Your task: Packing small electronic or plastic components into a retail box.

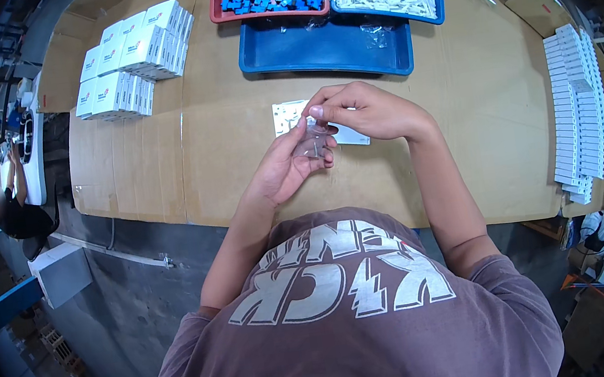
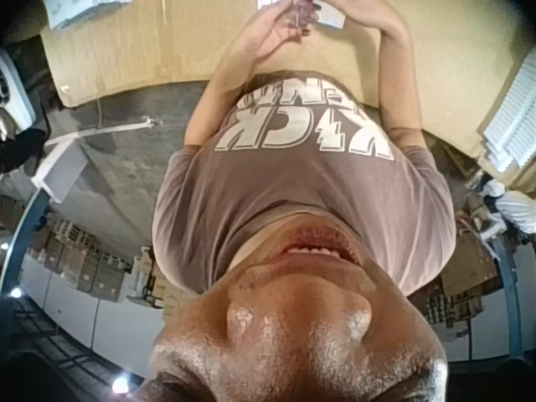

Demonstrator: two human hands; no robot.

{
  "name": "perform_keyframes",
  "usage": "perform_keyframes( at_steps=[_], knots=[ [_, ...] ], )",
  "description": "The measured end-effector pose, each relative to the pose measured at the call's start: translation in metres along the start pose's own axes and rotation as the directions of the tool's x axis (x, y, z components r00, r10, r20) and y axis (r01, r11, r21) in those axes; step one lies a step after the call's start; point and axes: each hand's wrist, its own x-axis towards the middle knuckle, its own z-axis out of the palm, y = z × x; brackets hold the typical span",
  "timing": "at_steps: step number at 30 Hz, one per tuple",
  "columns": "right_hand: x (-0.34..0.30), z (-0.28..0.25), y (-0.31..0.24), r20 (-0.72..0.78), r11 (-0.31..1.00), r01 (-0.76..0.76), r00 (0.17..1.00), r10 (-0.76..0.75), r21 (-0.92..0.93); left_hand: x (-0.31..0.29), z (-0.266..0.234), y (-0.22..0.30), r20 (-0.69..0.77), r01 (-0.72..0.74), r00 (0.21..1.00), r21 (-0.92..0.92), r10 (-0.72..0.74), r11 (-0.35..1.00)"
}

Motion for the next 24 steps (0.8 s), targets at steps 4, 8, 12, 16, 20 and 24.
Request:
perform_keyframes(
  at_steps=[4, 8, 12, 16, 20, 24],
  knots=[
    [-0.002, 0.005, -0.003, 0.027, 0.998, -0.014, 1.0, 0.016, -0.065, 0.003, 0.0, -0.006, -0.003, 0.007, 1.0, 0.048, -0.007, 0.999],
    [0.003, 0.009, -0.004, 0.088, 0.988, -0.119, 0.988, 0.127, -0.1, 0.007, -0.002, -0.009, -0.01, 0.025, 1.0, 0.024, -0.025, 0.999],
    [0.002, 0.019, 0.005, 0.159, 0.987, -0.11, 0.983, 0.091, 0.114, 0.007, 0.0, -0.009, 0.014, 0.018, 1.0, -0.014, -0.018, 1.0],
    [-0.001, 0.016, 0.006, 0.147, 0.984, -0.129, 0.983, 0.11, 0.126, 0.006, -0.006, -0.01, 0.032, 0.025, 0.999, 0.01, -0.025, 1.0],
    [0.0, 0.02, 0.012, 0.087, 0.999, 0.021, 0.996, -0.017, -0.05, 0.007, -0.002, -0.01, 0.016, 0.015, 1.0, 0.022, -0.015, 1.0],
    [0.001, 0.016, 0.011, 0.143, 0.998, -0.06, 0.988, 0.054, 0.033, 0.007, -0.002, -0.009, 0.038, 0.006, 0.999, 0.041, -0.008, 0.999]
  ],
)
